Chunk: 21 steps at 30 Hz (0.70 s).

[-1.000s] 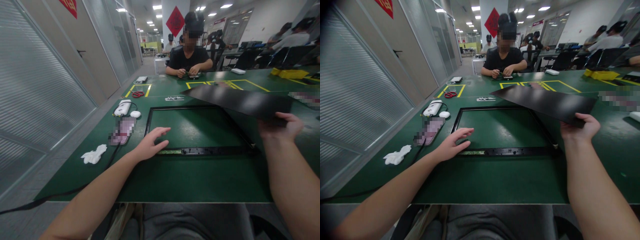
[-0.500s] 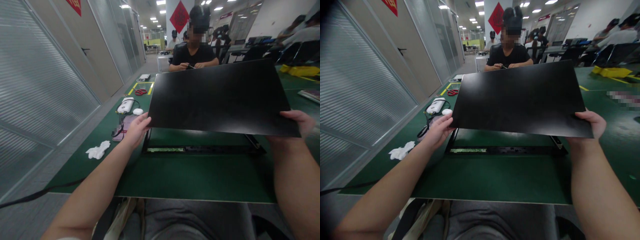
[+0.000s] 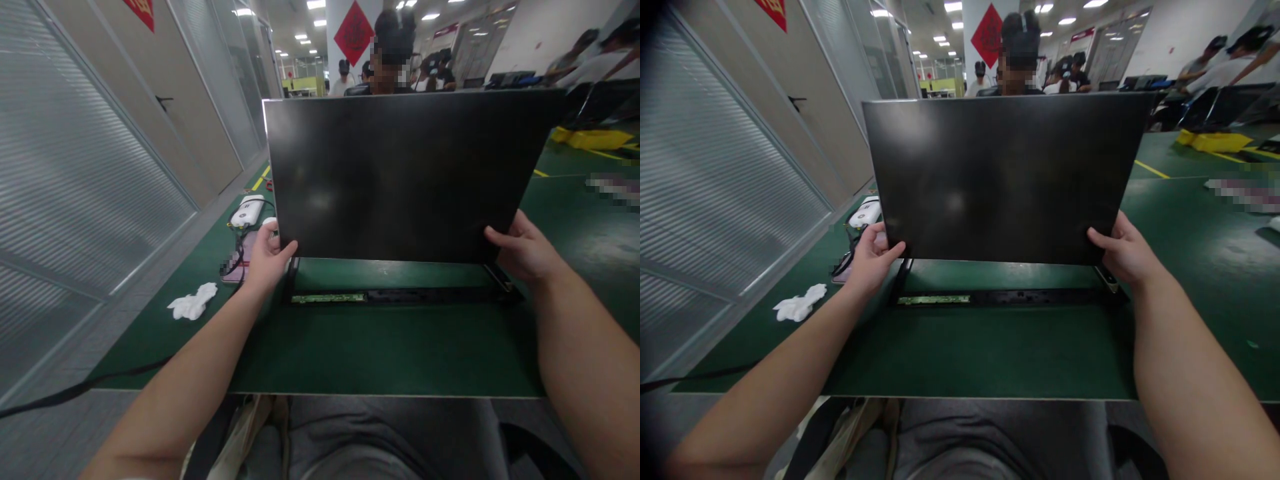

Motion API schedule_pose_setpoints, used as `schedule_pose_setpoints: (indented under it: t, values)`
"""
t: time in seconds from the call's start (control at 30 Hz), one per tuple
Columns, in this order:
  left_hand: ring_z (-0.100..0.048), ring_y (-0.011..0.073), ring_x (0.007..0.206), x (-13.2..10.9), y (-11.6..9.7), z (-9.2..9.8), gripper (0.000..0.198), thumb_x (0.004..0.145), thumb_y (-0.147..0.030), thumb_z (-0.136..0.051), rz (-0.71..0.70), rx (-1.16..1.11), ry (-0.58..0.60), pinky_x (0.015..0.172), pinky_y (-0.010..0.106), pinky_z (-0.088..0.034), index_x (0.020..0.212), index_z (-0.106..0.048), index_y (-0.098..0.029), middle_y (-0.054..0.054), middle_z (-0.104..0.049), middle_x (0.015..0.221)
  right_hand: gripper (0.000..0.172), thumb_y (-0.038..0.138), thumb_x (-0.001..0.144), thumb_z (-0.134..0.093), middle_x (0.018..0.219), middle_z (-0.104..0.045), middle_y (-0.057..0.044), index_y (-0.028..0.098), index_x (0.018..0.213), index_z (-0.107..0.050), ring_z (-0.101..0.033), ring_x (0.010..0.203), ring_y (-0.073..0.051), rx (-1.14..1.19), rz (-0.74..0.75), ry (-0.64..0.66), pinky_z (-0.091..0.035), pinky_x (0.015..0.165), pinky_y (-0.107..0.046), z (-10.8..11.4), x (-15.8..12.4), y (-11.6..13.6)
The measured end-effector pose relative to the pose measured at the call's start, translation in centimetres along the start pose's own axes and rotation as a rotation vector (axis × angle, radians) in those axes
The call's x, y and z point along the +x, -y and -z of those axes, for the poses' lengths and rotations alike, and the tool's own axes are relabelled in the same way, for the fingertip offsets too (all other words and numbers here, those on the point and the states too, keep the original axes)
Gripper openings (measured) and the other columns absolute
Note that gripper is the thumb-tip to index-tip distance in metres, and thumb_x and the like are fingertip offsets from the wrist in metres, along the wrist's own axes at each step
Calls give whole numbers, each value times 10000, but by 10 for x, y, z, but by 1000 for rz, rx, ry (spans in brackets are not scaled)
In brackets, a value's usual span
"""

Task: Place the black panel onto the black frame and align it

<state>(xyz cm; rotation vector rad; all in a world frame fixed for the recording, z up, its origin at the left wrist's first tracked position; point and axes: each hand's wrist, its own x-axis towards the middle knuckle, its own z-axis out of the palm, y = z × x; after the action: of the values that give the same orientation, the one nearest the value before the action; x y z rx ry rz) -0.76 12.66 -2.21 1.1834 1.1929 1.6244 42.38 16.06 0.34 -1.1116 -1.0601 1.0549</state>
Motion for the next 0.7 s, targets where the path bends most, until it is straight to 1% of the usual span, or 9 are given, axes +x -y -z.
schedule_pose_setpoints:
  t: [0.07,0.17,0.23,0.3,0.4,0.5,0.57,0.63,0.7]
  values:
    - [-731,231,998,-1,-1,-1,525,630,-195,-833,5,22,30,972,422,-543,1030,-495,-241,13,-767,942,484,77,588,-725,1155,-725,2,308,1008,-660,-662,1108,-206,1,12,-11,-541,951,-390,0,2,-2]
    - [-703,217,1055,-3,-2,-2,475,601,-195,-838,-15,76,70,1014,394,-511,936,-503,-233,17,-747,994,455,71,572,-739,1081,-741,3,284,968,-677,-677,1054,-194,4,-10,-47,-532,965,-366,5,6,-5]
    - [-696,204,1026,-3,-2,-2,460,581,-199,-844,-22,101,94,1003,371,-507,895,-508,-227,13,-730,976,446,78,564,-748,1025,-749,3,276,959,-690,-690,999,-190,-2,-33,-79,-537,957,-357,8,8,-8]
    - [-696,195,949,-3,-1,-2,458,573,-208,-848,-4,118,121,954,361,-522,900,-527,-222,9,-716,930,437,90,561,-750,976,-756,0,270,956,-704,-700,950,-190,-20,-48,-100,-548,935,-348,11,11,-10]
    - [-686,185,834,-4,-1,0,536,555,-202,-856,45,143,134,858,345,-534,999,-557,-218,-7,-690,855,416,101,559,-751,912,-765,-9,261,943,-727,-710,890,-190,-57,-87,-94,-574,857,-317,12,14,-13]
    - [-666,175,743,-4,-1,1,761,508,-169,-871,105,147,132,776,324,-525,1192,-539,-218,-46,-645,771,369,99,547,-747,836,-760,-13,252,883,-736,-709,789,-191,-87,-194,-99,-593,713,-301,10,15,-13]
    - [-663,183,739,-5,-1,1,840,496,-163,-877,142,144,139,759,322,-521,1256,-521,-209,-51,-634,750,342,92,535,-739,790,-752,-17,239,844,-732,-697,705,-191,-91,-277,-117,-587,626,-303,8,14,-12]
    - [-673,198,779,-6,-1,-1,808,516,-177,-877,169,135,144,781,335,-524,1243,-525,-198,-31,-652,778,329,81,531,-730,761,-745,-25,225,827,-726,-684,647,-190,-91,-335,-131,-579,578,-305,6,13,-11]
    - [-682,204,832,-6,-1,-2,710,539,-185,-872,178,121,149,832,356,-527,1166,-540,-191,-5,-674,838,320,72,532,-719,741,-740,-32,214,820,-721,-675,613,-189,-95,-356,-139,-576,554,-308,5,12,-9]
